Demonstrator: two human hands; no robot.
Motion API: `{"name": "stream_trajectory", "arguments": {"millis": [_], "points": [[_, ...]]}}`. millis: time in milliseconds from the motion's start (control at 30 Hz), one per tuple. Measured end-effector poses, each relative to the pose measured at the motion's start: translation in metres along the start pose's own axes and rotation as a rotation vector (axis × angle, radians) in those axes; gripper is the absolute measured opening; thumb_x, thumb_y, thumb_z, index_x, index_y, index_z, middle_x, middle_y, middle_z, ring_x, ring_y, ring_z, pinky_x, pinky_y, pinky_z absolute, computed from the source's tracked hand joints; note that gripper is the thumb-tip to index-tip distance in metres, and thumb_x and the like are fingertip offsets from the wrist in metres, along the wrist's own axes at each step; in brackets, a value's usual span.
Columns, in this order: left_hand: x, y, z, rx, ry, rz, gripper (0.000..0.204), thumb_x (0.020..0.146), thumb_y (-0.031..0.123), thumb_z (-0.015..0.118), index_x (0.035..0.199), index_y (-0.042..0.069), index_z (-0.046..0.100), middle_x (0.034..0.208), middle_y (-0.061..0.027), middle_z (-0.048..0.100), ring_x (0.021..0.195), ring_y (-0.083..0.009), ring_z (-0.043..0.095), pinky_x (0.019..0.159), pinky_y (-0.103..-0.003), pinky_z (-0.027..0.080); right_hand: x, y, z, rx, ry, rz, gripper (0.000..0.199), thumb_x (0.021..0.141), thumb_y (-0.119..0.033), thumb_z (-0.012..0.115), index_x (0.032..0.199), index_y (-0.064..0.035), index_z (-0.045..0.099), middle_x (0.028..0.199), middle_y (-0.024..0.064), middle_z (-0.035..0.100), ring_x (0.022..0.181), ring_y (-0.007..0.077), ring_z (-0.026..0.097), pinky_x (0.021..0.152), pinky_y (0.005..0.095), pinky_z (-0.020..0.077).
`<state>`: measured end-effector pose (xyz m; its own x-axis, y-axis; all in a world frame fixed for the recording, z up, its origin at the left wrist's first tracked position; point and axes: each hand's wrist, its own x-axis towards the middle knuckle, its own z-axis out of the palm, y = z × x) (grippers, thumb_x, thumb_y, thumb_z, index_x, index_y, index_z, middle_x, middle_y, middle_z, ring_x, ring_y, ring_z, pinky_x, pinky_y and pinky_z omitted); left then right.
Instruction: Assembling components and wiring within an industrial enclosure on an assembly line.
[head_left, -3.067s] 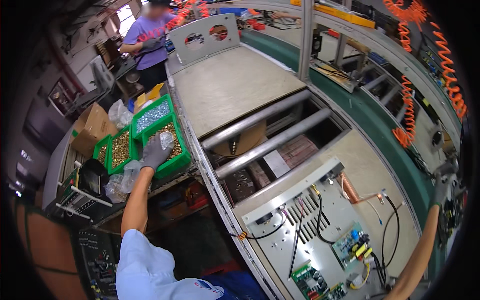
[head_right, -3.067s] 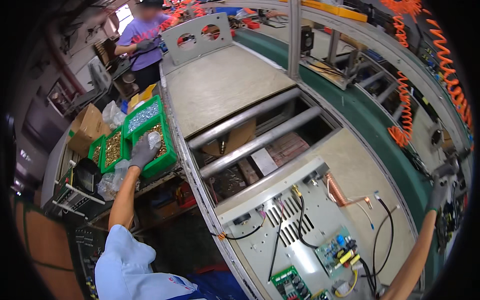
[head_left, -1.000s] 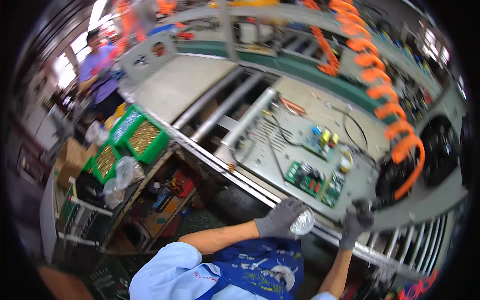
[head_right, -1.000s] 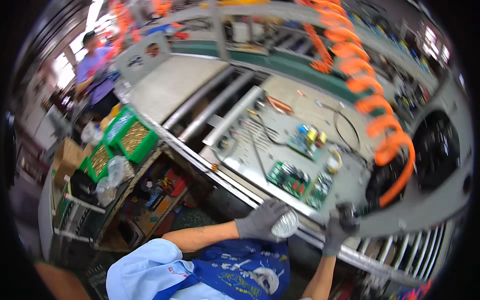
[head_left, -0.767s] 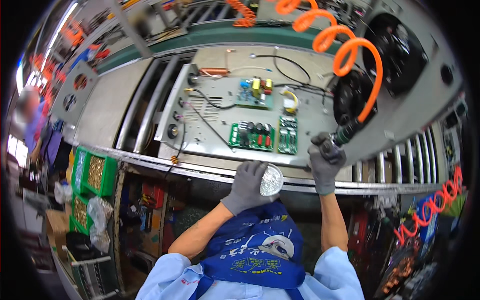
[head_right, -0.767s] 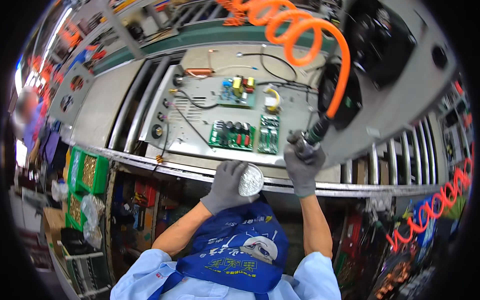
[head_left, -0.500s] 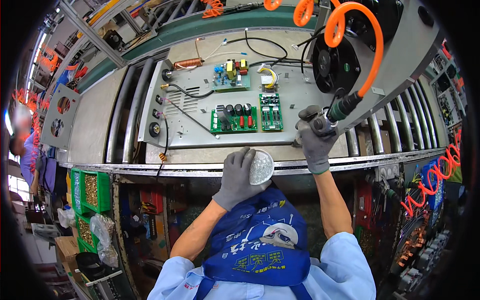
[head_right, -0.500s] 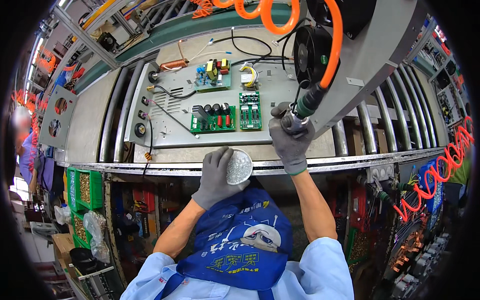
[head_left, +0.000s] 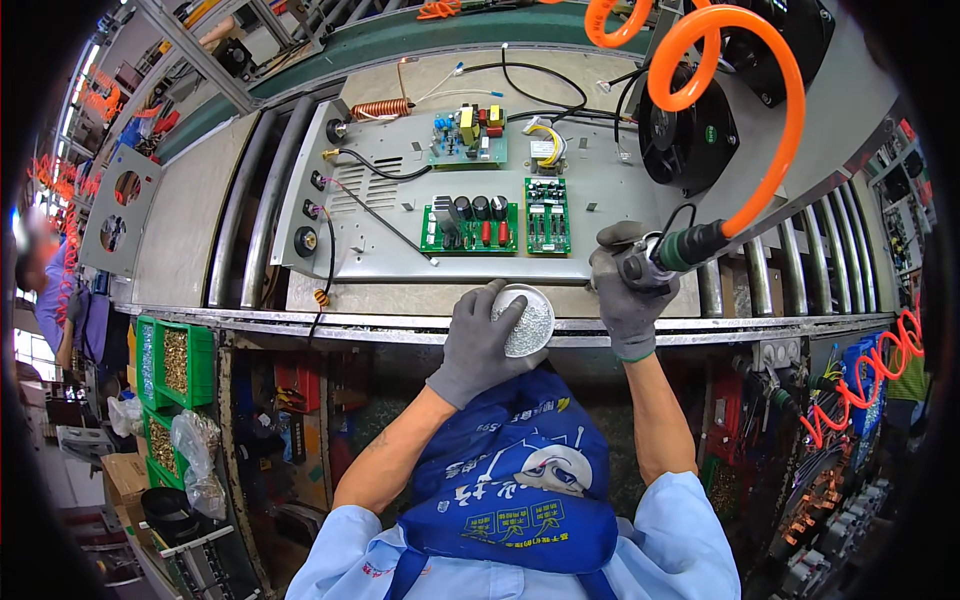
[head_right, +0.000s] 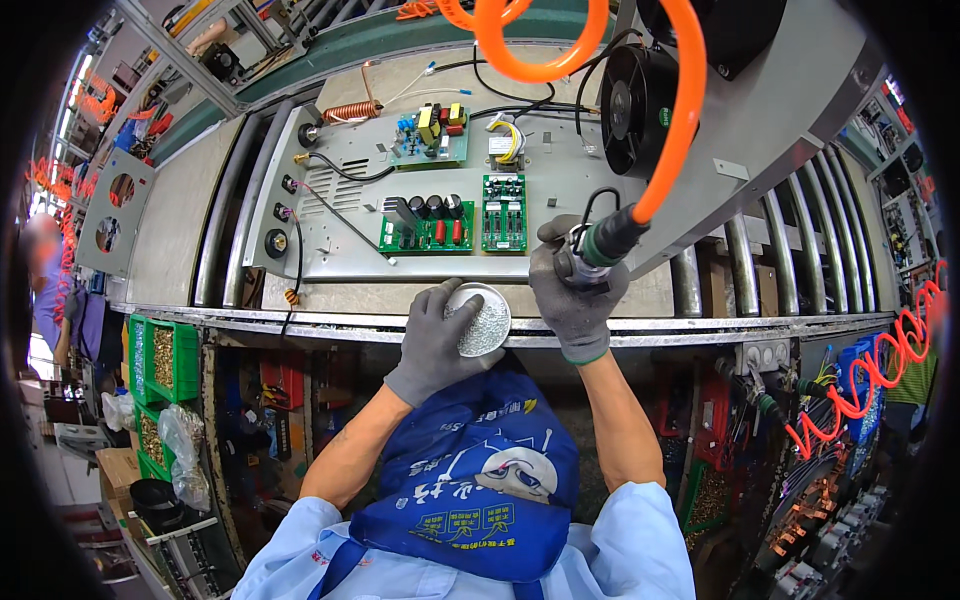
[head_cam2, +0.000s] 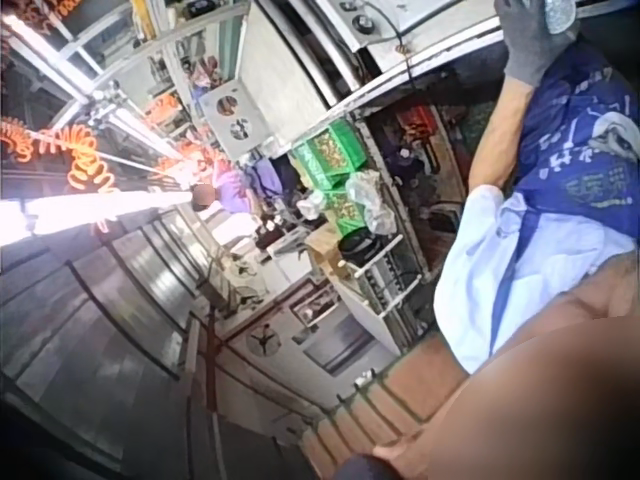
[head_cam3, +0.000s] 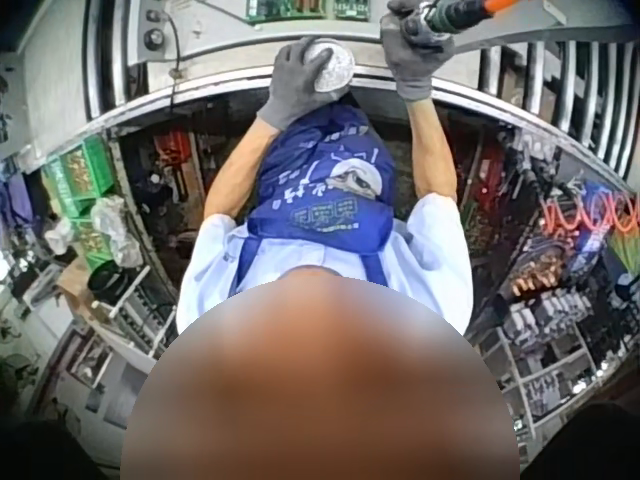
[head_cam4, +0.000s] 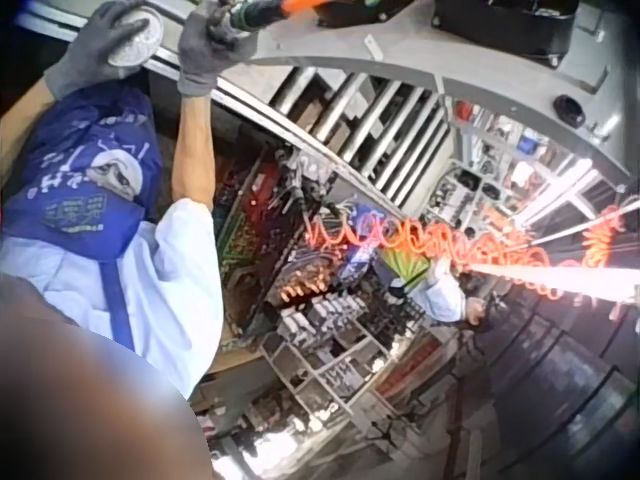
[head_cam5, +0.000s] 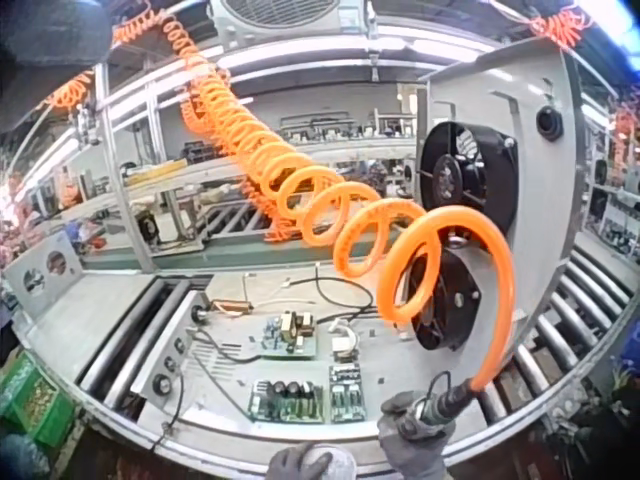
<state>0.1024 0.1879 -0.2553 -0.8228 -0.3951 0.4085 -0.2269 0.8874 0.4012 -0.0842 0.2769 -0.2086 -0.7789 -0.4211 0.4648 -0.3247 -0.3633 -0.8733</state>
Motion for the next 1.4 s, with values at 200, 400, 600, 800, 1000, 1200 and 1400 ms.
{"name": "stream_trajectory", "arguments": {"millis": [200,400,600,800,1000,1200,1400], "points": [[-0.001,-0.002,0.002,-0.003,0.038,-0.008,0.078,0.062,0.046,0.086,0.121,0.002,0.06,0.127,-0.0238,0.053,0.113,-0.0422,0.053,0.096,-0.051,0.046,0.001,-0.027,0.013,0.044,-0.017,0.12,0.024,0.073,0.011,0.068,0.094,-0.0003,0.065,0.087,0.0059,0.067,0.074,0.0101,0.063,0.069,0.0253,0.052],[-0.003,-0.007,0.003,-0.059,0.082,0.016,0.08,0.062,0.044,0.087,0.119,-0.001,0.053,0.126,-0.0234,0.054,0.112,-0.0417,0.055,0.096,-0.05,0.047,-0.009,-0.038,0.044,0.114,-0.118,0.207,0.024,0.075,0.011,0.067,0.096,0.0006,0.066,0.089,0.0062,0.069,0.08,0.0122,0.066,0.073,0.0259,0.0531],[-0.005,-0.011,0.002,-0.087,0.095,0.027,0.078,0.062,0.044,0.087,0.115,-0.003,0.055,0.126,-0.0243,0.055,0.11,-0.0416,0.057,0.094,-0.049,0.049,-0.015,-0.017,0.06,0.17,-0.184,0.234,0.031,0.075,0.013,0.066,0.103,-0.0001,0.064,0.097,0.0076,0.069,0.086,0.0127,0.065,0.079,0.0271,0.0533],[-0.004,-0.013,0.003,-0.099,0.097,0.033,0.076,0.062,0.044,0.087,0.112,-0.004,0.057,0.125,-0.0248,0.056,0.11,-0.0413,0.058,0.094,-0.049,0.05,-0.018,-0.006,0.064,0.075,-0.198,0.224,0.028,0.077,0.011,0.067,0.103,-0.0002,0.064,0.096,0.006,0.069,0.087,0.012,0.065,0.079,0.0272,0.0537],[-0.007,-0.014,0.003,-0.093,0.093,0.036,0.072,0.063,0.046,0.086,0.113,0.002,0.059,0.126,-0.0247,0.056,0.11,-0.0412,0.057,0.094,-0.05,0.049,-0.015,-0.001,0.061,0.174,-0.177,0.396,0.021,0.076,0.009,0.067,0.095,-0.0004,0.066,0.087,0.0027,0.068,0.077,0.0097,0.063,0.071,0.0263,0.0522],[-0.007,-0.012,0.0,-0.098,0.072,0.035,0.066,0.067,0.049,0.083,0.117,0.01,0.065,0.132,-0.0251,0.053,0.113,-0.0421,0.055,0.095,-0.051,0.048,-0.008,-0.018,0.064,0.107,-0.162,0.168,0.02,0.076,0.009,0.067,0.093,-0.0005,0.066,0.085,0.0034,0.067,0.072,0.0096,0.062,0.066,0.0252,0.0513],[-0.01,-0.009,-0.001,-0.049,0.009,0.006,0.064,0.069,0.05,0.081,0.122,0.015,0.068,0.135,-0.0244,0.052,0.117,-0.0412,0.052,0.097,-0.05,0.046,0.025,-0.046,0.047,0.21,0.019,0.178,0.022,0.077,0.01,0.063,0.098,0.0031,0.063,0.074,0.008,0.065,0.056,0.0112,0.058,0.047,0.0241,0.0455]]}}
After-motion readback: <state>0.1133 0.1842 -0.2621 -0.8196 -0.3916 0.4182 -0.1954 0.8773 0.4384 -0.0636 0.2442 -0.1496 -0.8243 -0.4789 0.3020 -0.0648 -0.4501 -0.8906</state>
